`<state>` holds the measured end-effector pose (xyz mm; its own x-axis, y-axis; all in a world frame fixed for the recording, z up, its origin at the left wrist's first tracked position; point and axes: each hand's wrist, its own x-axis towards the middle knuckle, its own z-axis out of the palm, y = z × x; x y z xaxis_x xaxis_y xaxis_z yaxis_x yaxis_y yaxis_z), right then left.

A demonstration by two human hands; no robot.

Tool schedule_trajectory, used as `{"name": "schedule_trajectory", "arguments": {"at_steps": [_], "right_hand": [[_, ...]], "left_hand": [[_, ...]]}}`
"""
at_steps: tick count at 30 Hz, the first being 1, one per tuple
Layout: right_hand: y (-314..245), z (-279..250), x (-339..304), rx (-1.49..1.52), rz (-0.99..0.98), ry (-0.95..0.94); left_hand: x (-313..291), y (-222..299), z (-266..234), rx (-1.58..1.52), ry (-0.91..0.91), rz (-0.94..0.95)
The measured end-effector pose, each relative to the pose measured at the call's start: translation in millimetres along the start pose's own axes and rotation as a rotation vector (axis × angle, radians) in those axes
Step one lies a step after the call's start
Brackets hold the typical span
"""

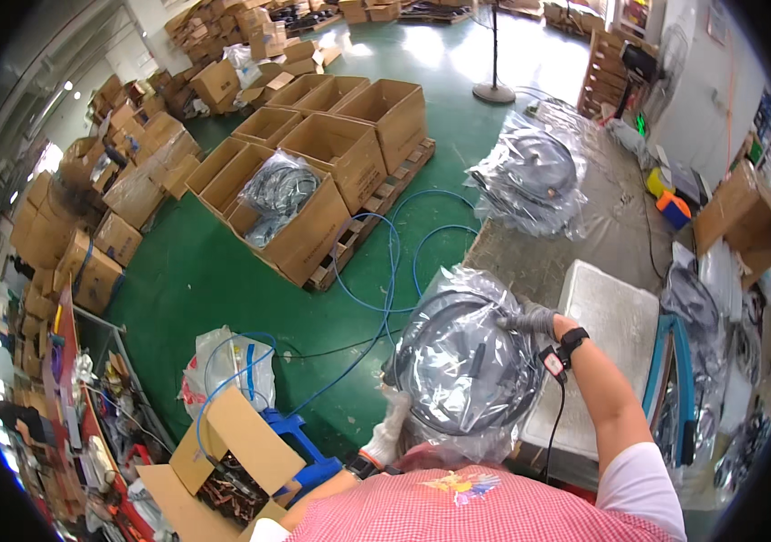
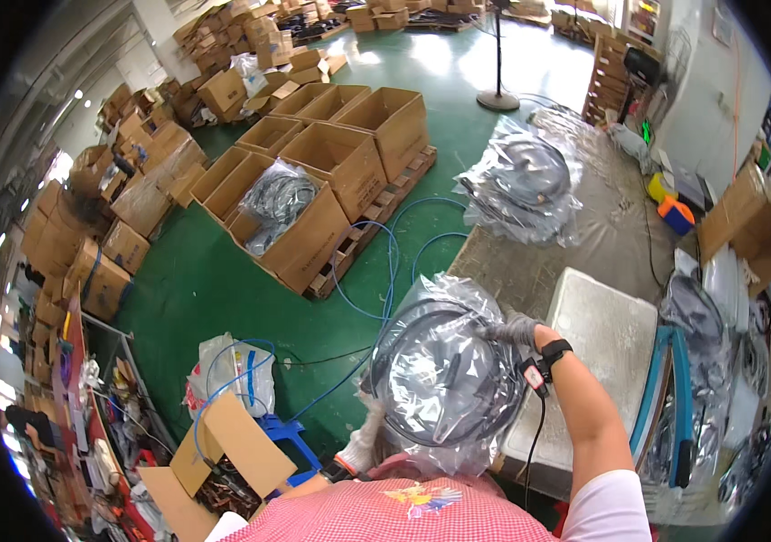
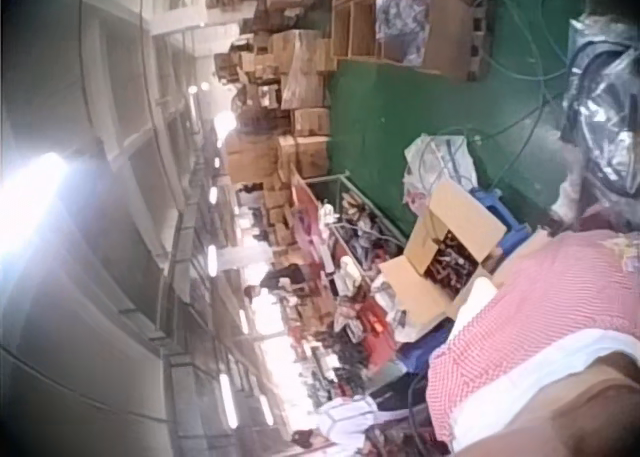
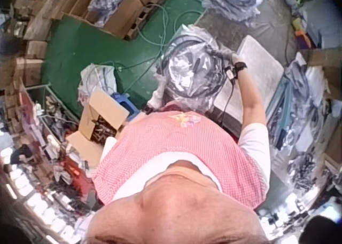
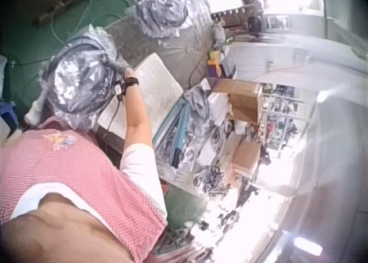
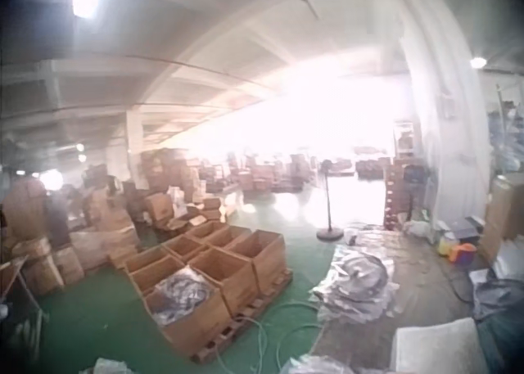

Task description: Sealing circular parts in plastic bags using a heat sealer and placing them in a cardboard box.

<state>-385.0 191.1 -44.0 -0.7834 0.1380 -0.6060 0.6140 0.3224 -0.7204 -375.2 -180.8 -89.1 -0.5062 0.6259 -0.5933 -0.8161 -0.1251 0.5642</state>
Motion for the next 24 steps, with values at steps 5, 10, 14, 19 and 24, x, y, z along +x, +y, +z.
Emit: {"name": "schedule_trajectory", "arguments": {"at_steps": [5,10,14,19,24], "right_hand": [[-32,13,-14,0.147,0.154,-0.160],[-15,42,-2,0.183,0.204,-0.079],[-56,90,-7,0.625,0.452,0.075],[-64,128,41,0.433,0.345,0.100],[-171,149,108,0.429,0.394,-0.003]], "left_hand": [[11,12,-2,-0.407,-0.151,-0.132],[48,20,-71,-0.224,-0.214,-0.269],[39,114,-94,-0.237,-0.399,-0.454],[32,197,-139,-0.149,-0.342,-0.629],[42,252,-183,-0.117,-0.215,-0.470]]}}
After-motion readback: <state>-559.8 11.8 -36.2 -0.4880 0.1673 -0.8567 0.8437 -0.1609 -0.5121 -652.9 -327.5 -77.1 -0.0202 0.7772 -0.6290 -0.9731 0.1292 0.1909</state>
